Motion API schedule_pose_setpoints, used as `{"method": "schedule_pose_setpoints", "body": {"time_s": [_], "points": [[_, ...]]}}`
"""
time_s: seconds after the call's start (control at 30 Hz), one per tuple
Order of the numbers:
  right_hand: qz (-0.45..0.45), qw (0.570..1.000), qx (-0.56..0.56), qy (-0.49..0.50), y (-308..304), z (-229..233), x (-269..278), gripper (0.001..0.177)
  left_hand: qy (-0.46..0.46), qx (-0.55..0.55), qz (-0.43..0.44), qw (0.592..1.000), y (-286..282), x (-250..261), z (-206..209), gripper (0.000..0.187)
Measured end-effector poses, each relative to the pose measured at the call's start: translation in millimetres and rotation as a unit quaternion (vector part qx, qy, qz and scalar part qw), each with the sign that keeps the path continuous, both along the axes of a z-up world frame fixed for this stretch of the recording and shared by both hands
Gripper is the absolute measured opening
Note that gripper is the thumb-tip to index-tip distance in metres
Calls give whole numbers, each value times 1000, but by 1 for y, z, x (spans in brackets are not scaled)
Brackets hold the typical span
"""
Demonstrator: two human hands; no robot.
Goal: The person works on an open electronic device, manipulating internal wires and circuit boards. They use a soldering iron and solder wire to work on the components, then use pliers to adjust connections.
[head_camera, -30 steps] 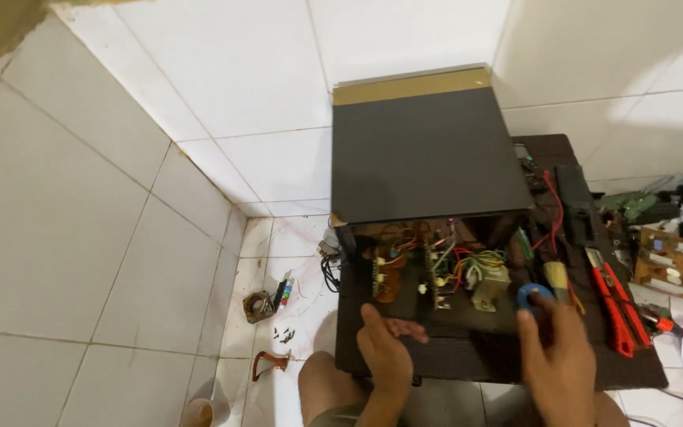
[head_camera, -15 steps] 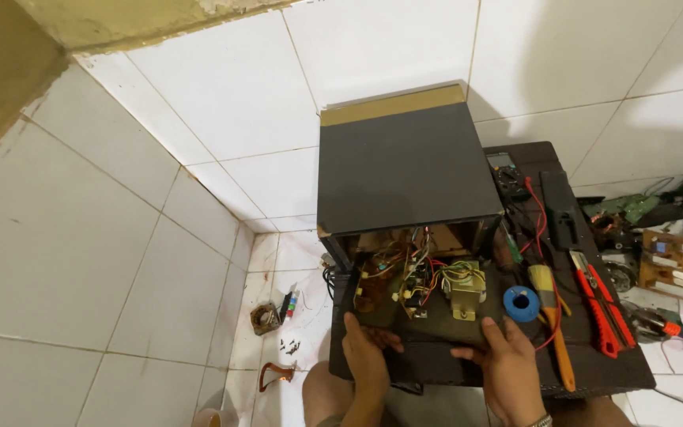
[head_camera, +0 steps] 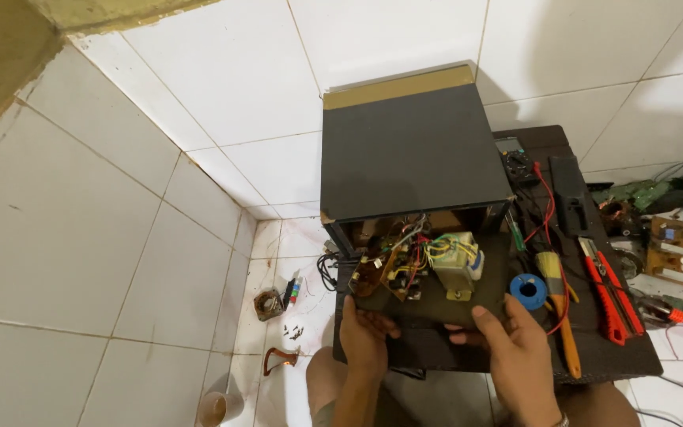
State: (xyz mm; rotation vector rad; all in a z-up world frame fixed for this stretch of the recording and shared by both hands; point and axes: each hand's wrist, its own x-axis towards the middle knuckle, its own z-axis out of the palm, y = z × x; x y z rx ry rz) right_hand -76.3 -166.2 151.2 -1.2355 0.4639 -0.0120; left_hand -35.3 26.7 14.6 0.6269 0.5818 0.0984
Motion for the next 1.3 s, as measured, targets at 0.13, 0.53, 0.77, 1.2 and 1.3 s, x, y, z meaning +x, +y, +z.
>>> {"method": "schedule_pose_setpoints", "body": {"time_s": [0.13, 0.53, 0.77, 1.2, 1.3], "points": [[18, 999, -20, 21, 3, 20, 5, 30, 13, -10, -7, 1000, 2, 2, 8, 45], [36, 998, -38, -29, -23, -17, 17, 32, -52, 97, -76, 991, 5, 5, -15, 46], [15, 1000, -20, -13, -14, 2, 18, 28, -111, 71, -9, 991, 9, 5, -30, 27], [18, 998, -62, -5, -6, 12, 19, 27, -143, 128, -28, 981, 1, 1, -11, 36], [20, 998, -64, -14, -7, 11, 17, 28, -160, 114, -18, 980, 2, 3, -22, 34]]}}
